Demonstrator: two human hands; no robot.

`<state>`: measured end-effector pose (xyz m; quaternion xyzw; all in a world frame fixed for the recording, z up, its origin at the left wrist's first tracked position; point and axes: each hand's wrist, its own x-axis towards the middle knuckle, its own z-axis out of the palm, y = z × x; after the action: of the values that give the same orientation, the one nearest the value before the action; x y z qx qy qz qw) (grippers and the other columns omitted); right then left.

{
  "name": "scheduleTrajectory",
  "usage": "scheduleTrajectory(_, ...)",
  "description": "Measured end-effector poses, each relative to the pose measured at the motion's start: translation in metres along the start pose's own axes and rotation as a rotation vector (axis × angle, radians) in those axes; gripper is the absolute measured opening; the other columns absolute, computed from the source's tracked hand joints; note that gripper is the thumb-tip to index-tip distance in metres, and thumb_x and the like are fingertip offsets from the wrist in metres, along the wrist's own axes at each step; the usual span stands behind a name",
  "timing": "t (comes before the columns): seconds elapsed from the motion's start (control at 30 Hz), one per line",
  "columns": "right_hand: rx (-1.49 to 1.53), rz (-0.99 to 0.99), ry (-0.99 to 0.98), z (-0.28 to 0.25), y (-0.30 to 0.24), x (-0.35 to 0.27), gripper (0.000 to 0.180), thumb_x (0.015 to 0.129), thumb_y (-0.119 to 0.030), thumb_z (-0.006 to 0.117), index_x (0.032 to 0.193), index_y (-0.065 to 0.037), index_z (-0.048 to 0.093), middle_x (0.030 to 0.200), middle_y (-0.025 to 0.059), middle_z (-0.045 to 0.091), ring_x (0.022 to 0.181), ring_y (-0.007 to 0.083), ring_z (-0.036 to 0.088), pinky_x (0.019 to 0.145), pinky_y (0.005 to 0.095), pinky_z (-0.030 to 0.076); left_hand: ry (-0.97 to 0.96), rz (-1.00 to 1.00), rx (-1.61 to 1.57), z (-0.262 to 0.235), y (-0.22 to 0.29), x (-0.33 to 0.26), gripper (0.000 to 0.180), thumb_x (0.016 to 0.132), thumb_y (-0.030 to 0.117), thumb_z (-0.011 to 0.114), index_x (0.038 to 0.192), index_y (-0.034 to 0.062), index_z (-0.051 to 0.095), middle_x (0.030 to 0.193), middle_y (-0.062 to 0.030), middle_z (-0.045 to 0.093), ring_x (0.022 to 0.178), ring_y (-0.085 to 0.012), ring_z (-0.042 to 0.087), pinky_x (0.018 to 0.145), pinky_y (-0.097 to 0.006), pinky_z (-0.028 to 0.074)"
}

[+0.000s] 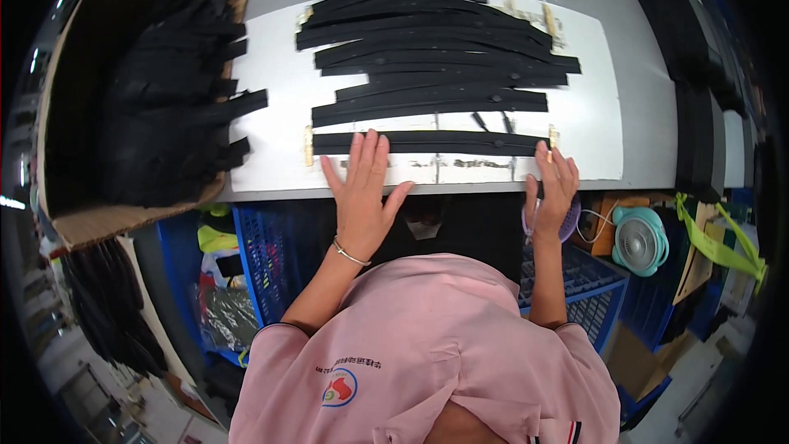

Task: Marking and organizing black fabric strips on a workbench in an industrial setting.

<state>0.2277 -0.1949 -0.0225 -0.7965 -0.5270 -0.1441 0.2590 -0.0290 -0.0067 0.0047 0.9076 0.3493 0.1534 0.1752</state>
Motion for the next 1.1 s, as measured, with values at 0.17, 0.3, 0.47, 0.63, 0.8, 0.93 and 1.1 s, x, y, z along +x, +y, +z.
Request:
scheduleTrajectory(0.17,0.002,-0.015,-0.024,-0.007,-0.001,0.004,0.045,0.092,-0.006,0.071,0.135,-0.009,0.061,0.136,0.0068,0.067,0.132,0.0271,0.056,0.119,0.0501,0.032,0.088,-0.117,0.037,-0.014,-0.033,-0.014,0.08,0.087,0.041,0.078,0.153,0.0068,0.047,0.161,-0.0114,0.043,0.153,-0.0311,0.032,0.122,-0.063,0.0)
scheduleTrajectory(0.3,-0.091,-0.025,-0.059,-0.016,-0.018,0.022,0.042,0.092,-0.004,0.069,0.133,-0.011,0.062,0.135,0.0046,0.068,0.13,0.0253,0.057,0.12,0.0508,0.03,0.143,-0.11,0.006,-0.006,-0.036,-0.019,0.083,0.083,0.044,0.081,0.152,0.0089,0.05,0.158,-0.0096,0.046,0.153,-0.0337,0.031,0.122,-0.062,0.002)
scheduleTrajectory(0.47,0.209,0.067,-0.098,-0.011,-0.075,0.061,0.03,0.094,-0.003,0.064,0.123,-0.009,0.068,0.124,0.0066,0.072,0.119,0.0235,0.063,0.118,0.0494,0.032,0.173,-0.109,-0.023,-0.002,-0.037,-0.02,0.084,0.081,0.045,0.082,0.151,0.0102,0.05,0.158,-0.0084,0.047,0.152,-0.034,0.032,0.121,-0.06,0.004)
scheduleTrajectory(0.63,0.849,0.244,-0.336,0.025,-0.147,0.098,0.024,0.095,-0.006,0.066,0.118,-0.003,0.07,0.092,0.0076,0.073,0.09,0.0193,0.066,0.086,0.0312,0.05,0.192,-0.125,-0.04,-0.003,-0.036,-0.018,0.084,0.08,0.044,0.082,0.151,0.0109,0.051,0.157,-0.0071,0.049,0.151,-0.0328,0.034,0.121,-0.059,0.006)
scheduleTrajectory(0.8,1.018,0.473,-0.368,0.074,-0.186,0.111,0.013,0.098,-0.015,0.068,0.102,-0.003,0.07,0.084,0.0023,0.07,0.07,0.0065,0.06,0.062,0.0237,0.047,0.217,-0.116,-0.075,-0.002,-0.037,-0.019,0.082,0.079,0.046,0.081,0.148,0.0105,0.054,0.155,-0.0053,0.05,0.151,-0.033,0.035,0.12,-0.061,0.01)
scheduleTrajectory(0.93,0.961,0.421,-0.42,0.085,-0.184,0.105,0.014,0.098,-0.014,0.069,0.103,-0.002,0.07,0.085,0.0031,0.07,0.07,0.0073,0.061,0.062,0.0242,0.047,0.245,-0.125,-0.085,0.002,-0.038,-0.019,0.082,0.078,0.045,0.082,0.147,0.0093,0.056,0.154,-0.0055,0.052,0.15,-0.033,0.036,0.121,-0.058,0.008)
scheduleTrajectory(1.1,0.889,0.278,-0.355,0.089,-0.183,0.104,0.013,0.096,-0.012,0.07,0.102,0.0,0.07,0.089,0.0073,0.072,0.07,0.0106,0.064,0.062,0.026,0.049,0.273,-0.112,-0.084,0.005,-0.039,-0.02,0.081,0.078,0.047,0.081,0.146,0.0086,0.056,0.154,-0.0049,0.052,0.149,-0.0326,0.037,0.122,-0.058,0.008)
